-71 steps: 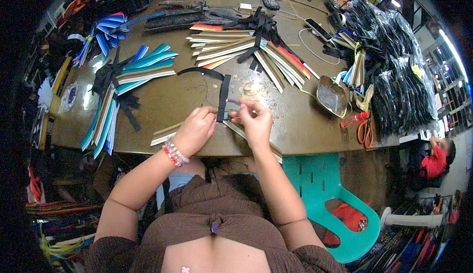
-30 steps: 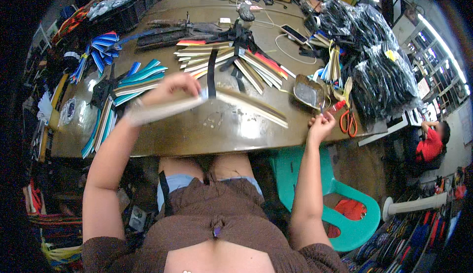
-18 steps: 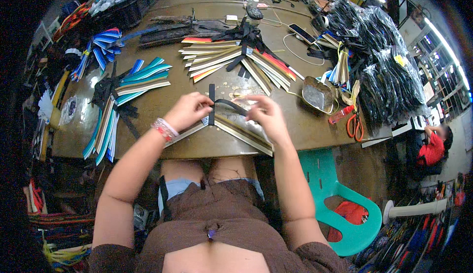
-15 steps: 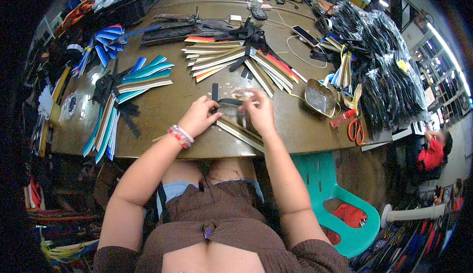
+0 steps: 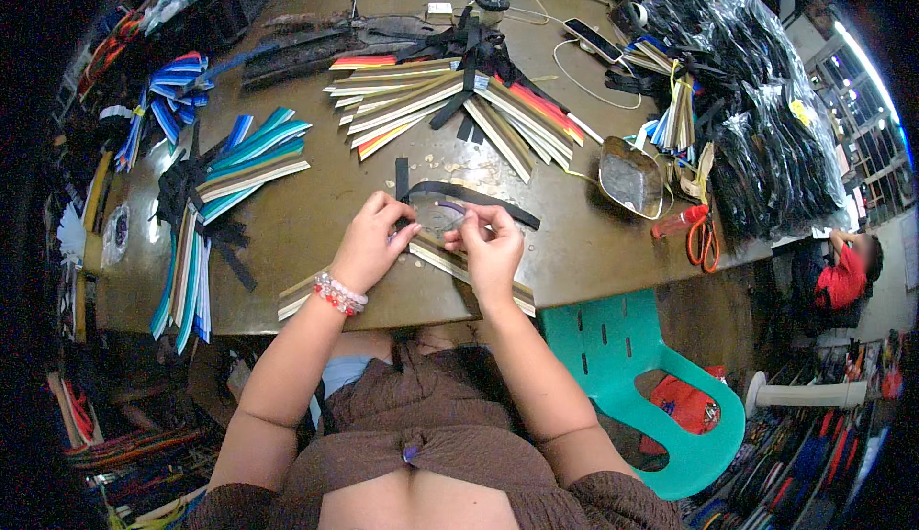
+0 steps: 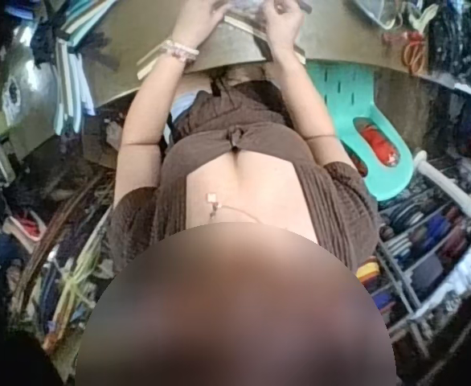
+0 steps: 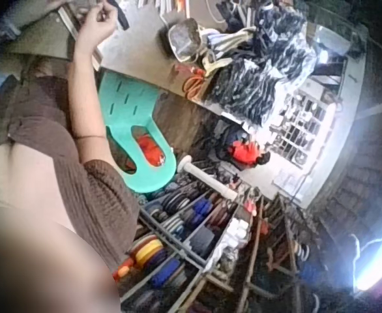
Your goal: The person repeatedly picks up small black strips and colorful flat strips from a table, aligns them, and secures them with a small fastener. The person places the assembled items into a growing pile on the table.
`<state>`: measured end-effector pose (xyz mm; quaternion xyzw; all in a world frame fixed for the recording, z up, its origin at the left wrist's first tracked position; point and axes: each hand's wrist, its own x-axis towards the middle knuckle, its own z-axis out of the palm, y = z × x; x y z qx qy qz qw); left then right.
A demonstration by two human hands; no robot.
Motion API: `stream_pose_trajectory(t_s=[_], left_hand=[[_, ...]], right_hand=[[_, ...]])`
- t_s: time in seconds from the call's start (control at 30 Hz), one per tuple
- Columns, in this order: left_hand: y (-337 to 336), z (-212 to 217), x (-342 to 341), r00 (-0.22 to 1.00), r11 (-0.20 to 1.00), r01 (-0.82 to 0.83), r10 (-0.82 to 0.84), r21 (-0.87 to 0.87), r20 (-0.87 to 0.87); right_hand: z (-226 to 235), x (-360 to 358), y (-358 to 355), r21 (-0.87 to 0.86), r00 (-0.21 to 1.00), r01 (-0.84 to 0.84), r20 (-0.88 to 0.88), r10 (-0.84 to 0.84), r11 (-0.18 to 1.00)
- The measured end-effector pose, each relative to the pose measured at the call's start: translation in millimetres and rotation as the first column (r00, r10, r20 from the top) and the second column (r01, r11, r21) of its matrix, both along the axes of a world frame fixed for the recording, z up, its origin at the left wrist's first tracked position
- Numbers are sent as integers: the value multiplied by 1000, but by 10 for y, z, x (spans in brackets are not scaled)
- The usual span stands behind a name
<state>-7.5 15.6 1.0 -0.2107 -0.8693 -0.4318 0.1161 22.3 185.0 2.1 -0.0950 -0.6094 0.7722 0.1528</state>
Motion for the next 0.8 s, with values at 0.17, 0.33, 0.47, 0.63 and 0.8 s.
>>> stream_pose_trajectory(t_s=[0.17, 0.33, 0.47, 0.63, 0.8], left_hand=[[22, -34, -29, 993, 992, -108, 104, 71, 56], [10, 35, -21, 989, 988, -101, 88, 113, 120], [-100, 120, -51, 993, 937, -77, 42, 340, 108], [-216, 124, -3, 994, 972, -48, 24, 232, 107], [-150, 83, 54, 990, 987, -66, 47, 145, 130]], right_hand=[[-113, 39, -45, 411, 988, -117, 138, 65, 904], [-171, -6, -97, 456, 997, -74, 43, 61, 887], [-69, 15, 26, 139, 989, -140, 60, 132, 980], [-9, 38, 15, 30, 993, -117, 26, 116, 993], [12, 44, -70, 168, 992, -89, 105, 72, 982]])
